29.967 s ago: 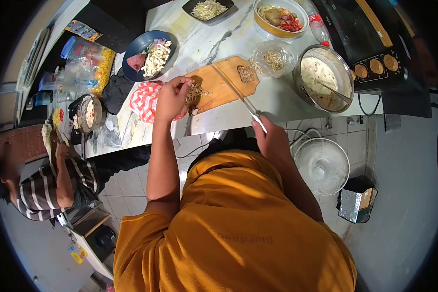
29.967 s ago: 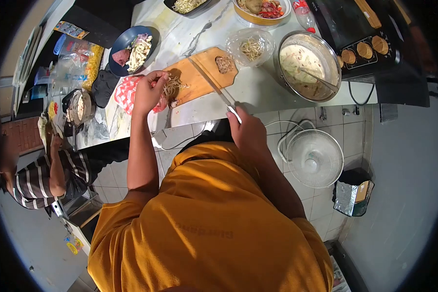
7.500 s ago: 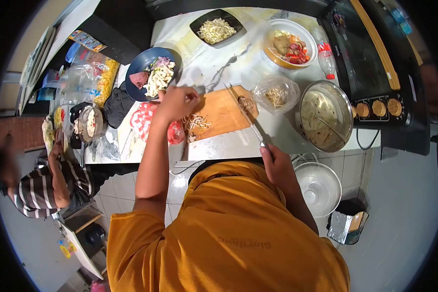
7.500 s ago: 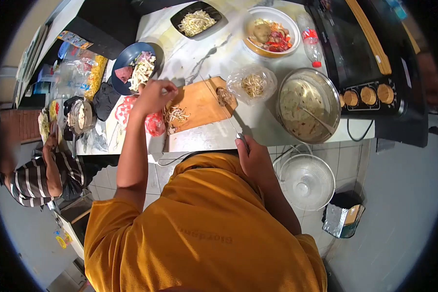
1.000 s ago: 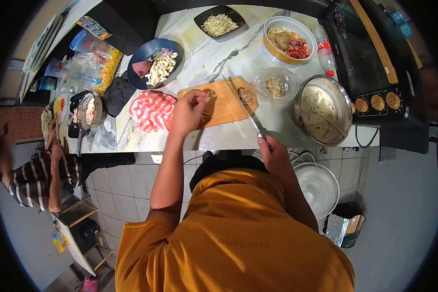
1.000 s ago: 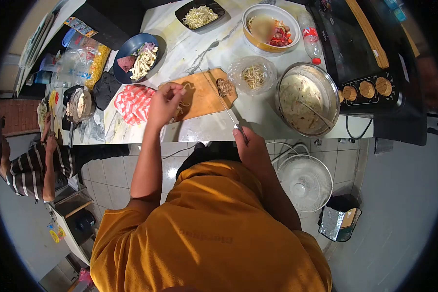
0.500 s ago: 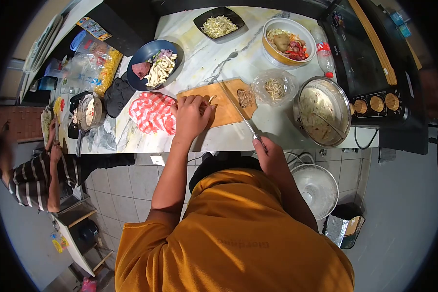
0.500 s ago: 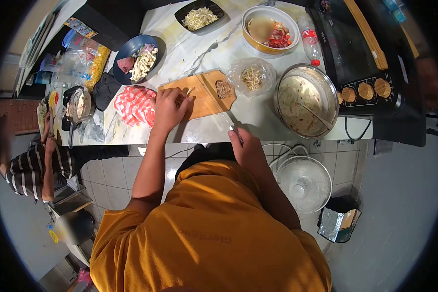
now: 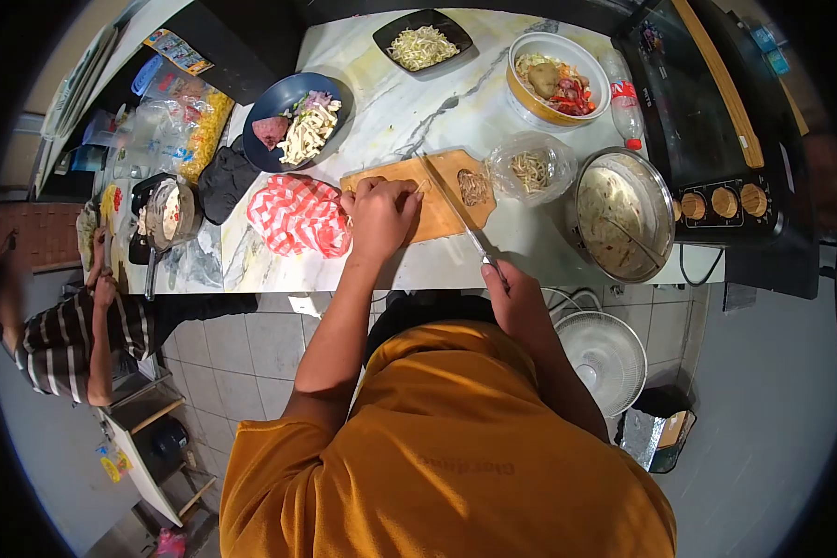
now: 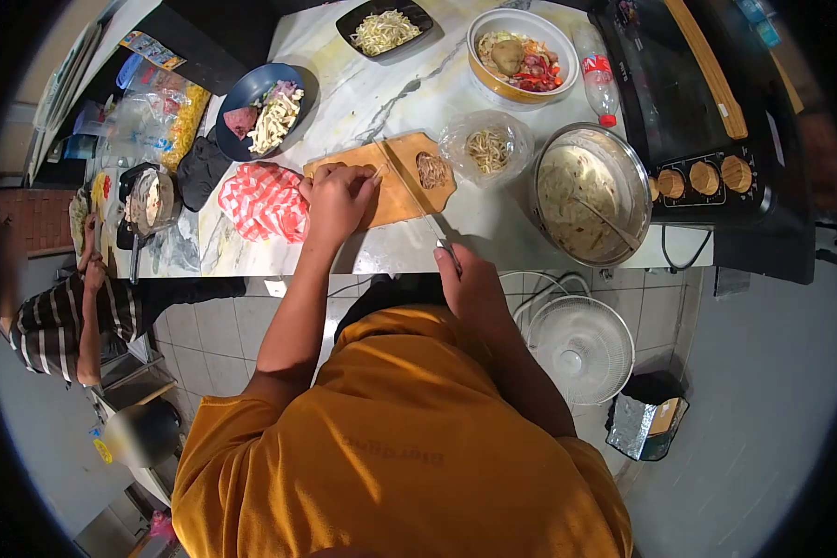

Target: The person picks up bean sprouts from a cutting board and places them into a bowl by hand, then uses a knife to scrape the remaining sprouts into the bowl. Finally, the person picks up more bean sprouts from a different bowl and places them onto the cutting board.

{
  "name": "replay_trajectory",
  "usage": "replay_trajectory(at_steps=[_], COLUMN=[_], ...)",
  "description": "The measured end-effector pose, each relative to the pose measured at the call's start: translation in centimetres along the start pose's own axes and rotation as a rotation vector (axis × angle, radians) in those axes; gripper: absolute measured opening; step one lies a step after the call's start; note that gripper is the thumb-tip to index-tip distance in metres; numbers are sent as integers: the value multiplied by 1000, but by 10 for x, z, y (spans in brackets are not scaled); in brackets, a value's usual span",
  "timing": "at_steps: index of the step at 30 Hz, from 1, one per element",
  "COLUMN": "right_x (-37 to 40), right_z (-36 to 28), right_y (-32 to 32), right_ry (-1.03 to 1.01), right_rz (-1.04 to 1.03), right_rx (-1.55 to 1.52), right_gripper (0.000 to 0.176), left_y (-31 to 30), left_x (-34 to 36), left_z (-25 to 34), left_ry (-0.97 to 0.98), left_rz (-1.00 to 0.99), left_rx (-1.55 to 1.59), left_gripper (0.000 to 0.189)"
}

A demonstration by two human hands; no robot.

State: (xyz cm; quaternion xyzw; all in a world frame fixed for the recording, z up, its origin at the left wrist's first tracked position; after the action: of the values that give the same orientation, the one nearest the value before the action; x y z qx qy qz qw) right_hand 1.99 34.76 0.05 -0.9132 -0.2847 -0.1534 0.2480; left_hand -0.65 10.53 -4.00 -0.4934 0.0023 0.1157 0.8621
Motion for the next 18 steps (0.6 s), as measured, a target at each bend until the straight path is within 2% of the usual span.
replay_trajectory(at_steps=[7,18], right_x=[2,5], right_z=[-3,-1], right_y=[4,12], right_ry=[30,-54], right_rz=[-8,62], right_rx=[25,100], right_gripper=[32,32], left_y=[3,8], left_x=[0,2], left_z=[3,2], left_ry=[-27,-56], left_rz=[7,-6], left_rx=[13,10], left_gripper=[11,17])
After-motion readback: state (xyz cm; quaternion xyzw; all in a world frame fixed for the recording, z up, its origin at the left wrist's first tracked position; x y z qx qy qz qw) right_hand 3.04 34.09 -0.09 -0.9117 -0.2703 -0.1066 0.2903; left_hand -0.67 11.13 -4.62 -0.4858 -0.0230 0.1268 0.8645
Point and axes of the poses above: each hand's wrist, its own x-axis away from the middle knuckle, its own y-axis out of the palm, z = x × y, the point moved 1 cm from there along -x, towards the middle knuckle, and after that the axes turned 9 degrees about -z, right-handed, at the moved point
